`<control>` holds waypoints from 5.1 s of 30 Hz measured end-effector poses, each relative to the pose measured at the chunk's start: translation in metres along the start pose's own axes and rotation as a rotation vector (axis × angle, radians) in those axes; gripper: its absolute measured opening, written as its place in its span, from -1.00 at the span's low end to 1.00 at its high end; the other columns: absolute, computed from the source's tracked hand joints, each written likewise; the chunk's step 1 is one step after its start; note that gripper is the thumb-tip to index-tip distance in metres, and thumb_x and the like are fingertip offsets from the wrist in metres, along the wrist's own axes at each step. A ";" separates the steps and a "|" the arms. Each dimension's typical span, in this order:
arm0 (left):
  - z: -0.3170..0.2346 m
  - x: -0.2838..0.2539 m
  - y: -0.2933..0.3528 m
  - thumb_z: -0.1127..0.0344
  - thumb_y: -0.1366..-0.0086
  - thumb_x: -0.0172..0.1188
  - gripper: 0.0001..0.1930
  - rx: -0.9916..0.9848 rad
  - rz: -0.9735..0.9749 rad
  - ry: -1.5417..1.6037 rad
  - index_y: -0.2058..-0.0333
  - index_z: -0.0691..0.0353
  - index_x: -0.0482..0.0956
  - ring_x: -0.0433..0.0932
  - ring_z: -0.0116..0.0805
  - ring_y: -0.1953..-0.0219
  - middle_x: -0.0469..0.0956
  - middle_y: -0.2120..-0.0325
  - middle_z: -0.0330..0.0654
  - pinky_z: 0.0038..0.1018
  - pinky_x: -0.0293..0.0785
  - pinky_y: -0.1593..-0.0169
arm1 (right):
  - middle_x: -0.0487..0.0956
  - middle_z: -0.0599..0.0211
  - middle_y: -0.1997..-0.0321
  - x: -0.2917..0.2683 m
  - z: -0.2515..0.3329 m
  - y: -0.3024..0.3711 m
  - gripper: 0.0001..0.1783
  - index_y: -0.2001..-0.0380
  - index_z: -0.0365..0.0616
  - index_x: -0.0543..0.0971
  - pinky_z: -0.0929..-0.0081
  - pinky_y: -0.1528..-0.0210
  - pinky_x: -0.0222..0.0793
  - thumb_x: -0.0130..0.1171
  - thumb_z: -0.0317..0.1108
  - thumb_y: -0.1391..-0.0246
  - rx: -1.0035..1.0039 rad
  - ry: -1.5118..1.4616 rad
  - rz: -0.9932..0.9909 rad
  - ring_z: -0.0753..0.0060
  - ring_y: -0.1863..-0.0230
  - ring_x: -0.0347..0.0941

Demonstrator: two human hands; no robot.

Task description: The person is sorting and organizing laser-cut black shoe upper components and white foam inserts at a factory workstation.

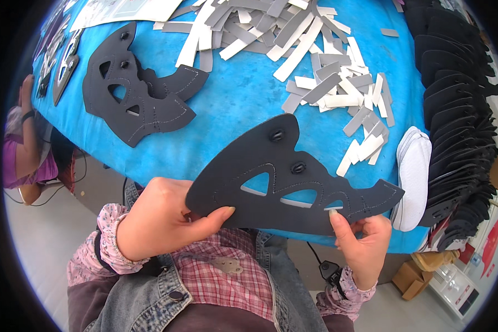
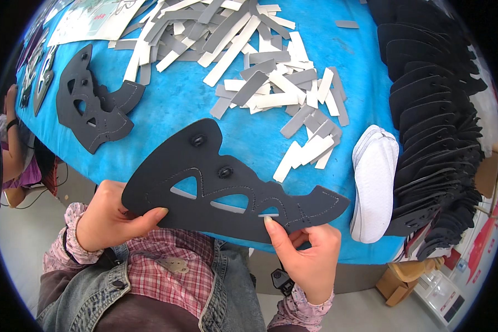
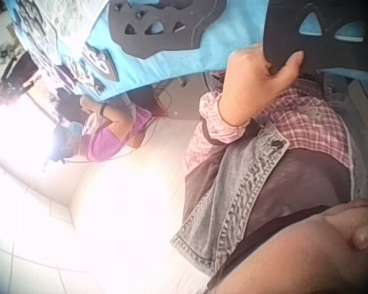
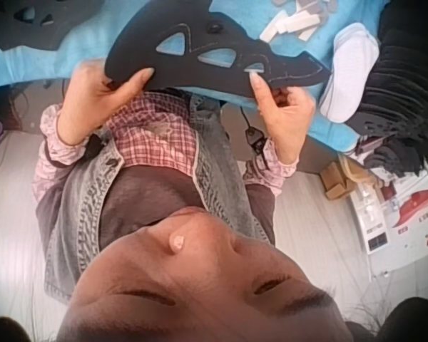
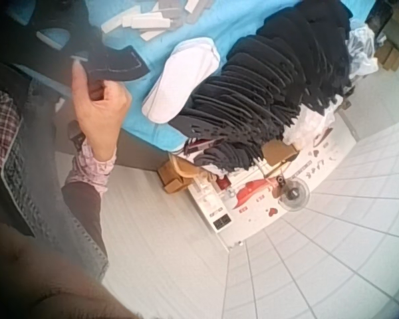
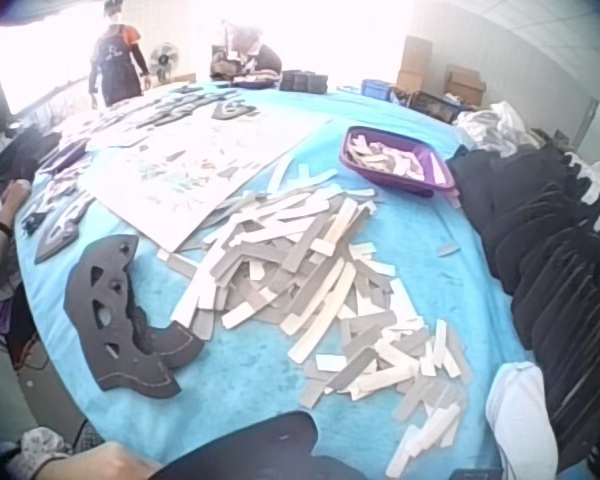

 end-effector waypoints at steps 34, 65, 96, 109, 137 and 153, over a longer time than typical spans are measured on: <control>0.000 0.000 -0.002 0.34 -0.06 0.31 -0.83 -0.013 0.001 -0.077 0.51 0.33 0.56 0.36 -0.33 0.78 0.42 0.75 -0.17 -0.47 0.24 0.68 | 0.54 0.44 0.66 0.004 0.004 0.000 -0.84 0.42 -0.28 0.61 0.77 0.69 0.15 0.34 -0.46 0.13 -0.050 0.094 -0.055 0.76 0.74 0.32; -0.032 0.007 -0.002 0.45 -0.24 0.16 -0.83 0.243 0.051 0.762 0.21 0.39 0.53 0.58 -0.50 0.34 0.59 0.33 -0.17 -0.61 0.52 0.35 | 0.54 0.17 0.40 0.054 0.041 0.029 -0.83 0.34 -0.32 0.42 0.53 0.51 0.40 0.17 -0.45 -0.08 -0.351 -0.916 -0.096 0.45 0.54 0.46; -0.054 -0.001 0.010 0.48 0.02 0.29 -0.67 0.627 -0.198 0.108 0.21 0.37 0.51 0.59 -0.11 0.33 0.58 0.34 -0.02 -0.40 0.50 0.28 | 0.54 0.15 0.43 0.073 0.047 0.020 -0.78 0.35 -0.29 0.41 0.46 0.48 0.42 0.15 -0.34 -0.12 -0.328 -1.062 0.110 0.38 0.46 0.48; -0.028 0.012 -0.013 0.46 -0.23 0.14 -0.78 0.349 -0.016 0.965 0.15 0.36 0.48 0.50 -0.51 0.30 0.55 0.30 -0.20 -0.56 0.42 0.23 | 0.54 0.14 0.41 0.071 0.046 0.022 -0.71 0.29 -0.27 0.41 0.47 0.41 0.41 0.15 -0.25 -0.13 -0.383 -1.029 0.092 0.37 0.44 0.48; -0.025 0.017 -0.011 0.38 -0.21 0.17 -0.72 0.207 -0.076 0.821 0.15 0.41 0.44 0.44 -0.52 0.38 0.54 0.38 -0.16 -0.56 0.40 0.33 | 0.54 0.17 0.44 0.062 0.050 0.020 -0.79 0.38 -0.28 0.45 0.51 0.44 0.44 0.23 -0.37 -0.05 -0.394 -1.018 -0.011 0.39 0.50 0.49; -0.041 0.010 -0.002 0.41 -0.22 0.16 -0.82 0.340 0.026 0.919 0.22 0.35 0.50 0.46 -0.58 0.31 0.55 0.33 -0.21 -0.58 0.40 0.27 | 0.55 0.18 0.42 0.060 0.057 0.024 -0.83 0.35 -0.30 0.46 0.55 0.39 0.50 0.23 -0.58 0.02 -0.444 -0.987 -0.016 0.42 0.43 0.54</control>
Point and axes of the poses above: each hand's wrist, its own y-axis away from the middle knuckle, its own x-axis out of the palm, z = x × y, the point moved 8 cm from there along -y, towards the middle knuckle
